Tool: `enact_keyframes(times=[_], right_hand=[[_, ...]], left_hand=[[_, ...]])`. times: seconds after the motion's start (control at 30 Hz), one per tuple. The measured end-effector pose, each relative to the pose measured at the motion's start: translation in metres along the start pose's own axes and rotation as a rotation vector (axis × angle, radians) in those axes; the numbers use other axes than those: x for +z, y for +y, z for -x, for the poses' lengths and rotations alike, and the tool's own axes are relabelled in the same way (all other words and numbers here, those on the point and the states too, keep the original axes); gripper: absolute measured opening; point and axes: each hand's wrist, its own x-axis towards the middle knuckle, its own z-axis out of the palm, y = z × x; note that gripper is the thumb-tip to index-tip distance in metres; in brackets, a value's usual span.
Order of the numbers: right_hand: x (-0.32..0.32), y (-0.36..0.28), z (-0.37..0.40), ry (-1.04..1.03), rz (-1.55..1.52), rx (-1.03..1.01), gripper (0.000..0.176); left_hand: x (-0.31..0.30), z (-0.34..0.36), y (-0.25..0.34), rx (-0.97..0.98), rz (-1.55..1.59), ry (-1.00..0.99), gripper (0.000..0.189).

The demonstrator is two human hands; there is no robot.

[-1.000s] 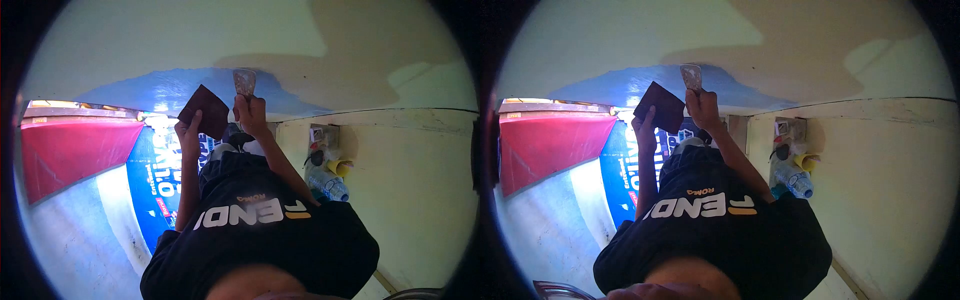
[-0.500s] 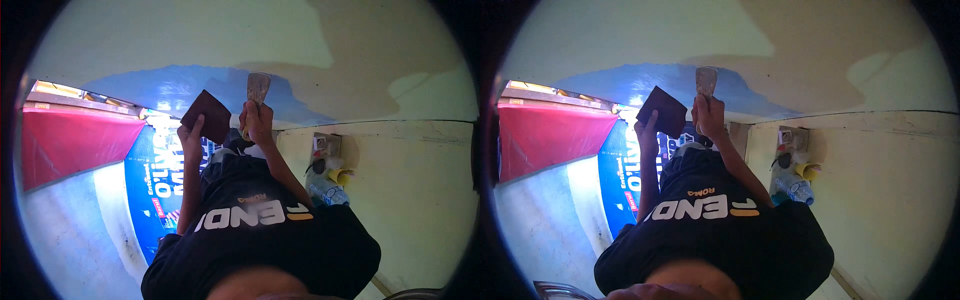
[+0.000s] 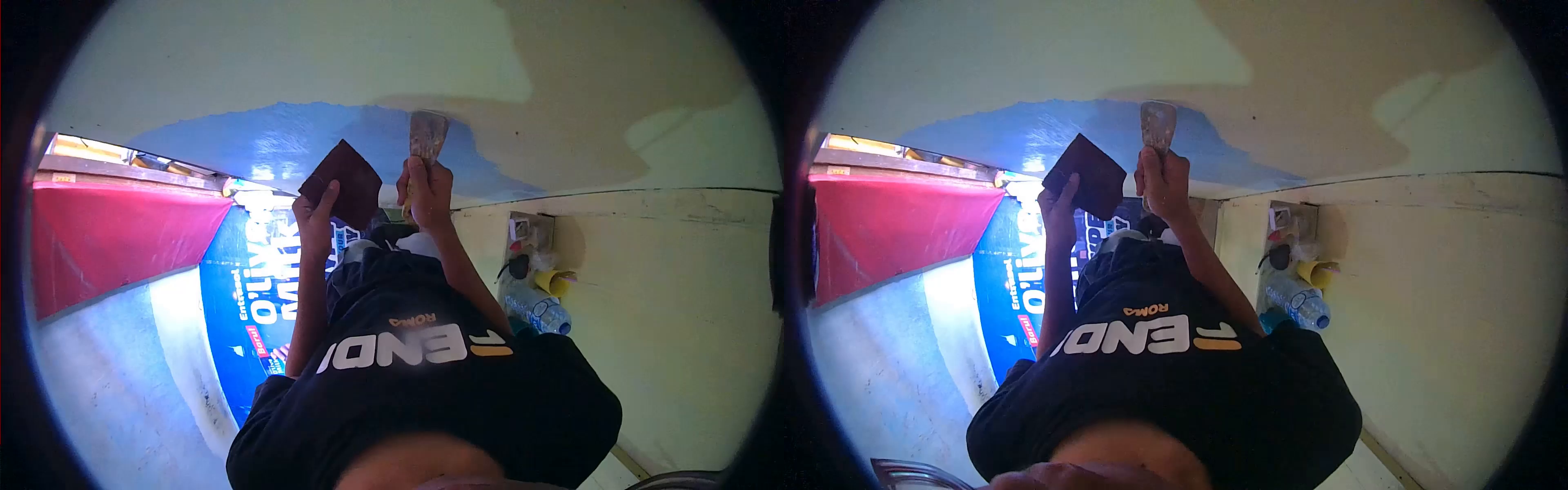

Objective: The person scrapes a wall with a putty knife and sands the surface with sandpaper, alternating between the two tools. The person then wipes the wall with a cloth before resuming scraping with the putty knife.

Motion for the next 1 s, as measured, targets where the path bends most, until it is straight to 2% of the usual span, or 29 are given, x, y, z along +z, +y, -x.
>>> enact_keyframes(times=[0.17,0.23,0.33,0.43,0.53,0.87,1.0], right_hand=[[-0.005,0.006,0.002,-0.003,-0.031,0.045,0.036],[-0.002,-0.003,0.006,-0.008,-0.093,0.051,0.035],[-0.008,-0.001,-0.001,0.004,0.07,0.004,0.035],[-0.002,-0.015,0.001,-0.004,0.042,0.019,0.036],[-0.01,-0.005,-0.001,-0.024,0.17,0.013,0.038],[-0.009,-0.009,-0.001,-0.016,0.166,0.03,0.041],[-0.008,-0.01,0.005,-0.02,0.113,0.043,0.04]], left_hand=[[-0.003,-0.006,-0.003,0.047,0.007,-0.019,0.023],[-0.005,-0.005,-0.004,0.011,-0.002,0.01,0.023],[-0.004,-0.006,-0.007,0.012,0.012,0.015,0.023],[0.0,-0.007,0.001,0.011,0.009,0.014,0.023],[0.001,-0.004,-0.002,-0.011,-0.01,-0.01,0.024],[0.008,-0.01,0.0,0.024,-0.031,-0.024,0.025],[0.005,-0.007,-0.003,-0.019,-0.045,-0.006,0.025]])
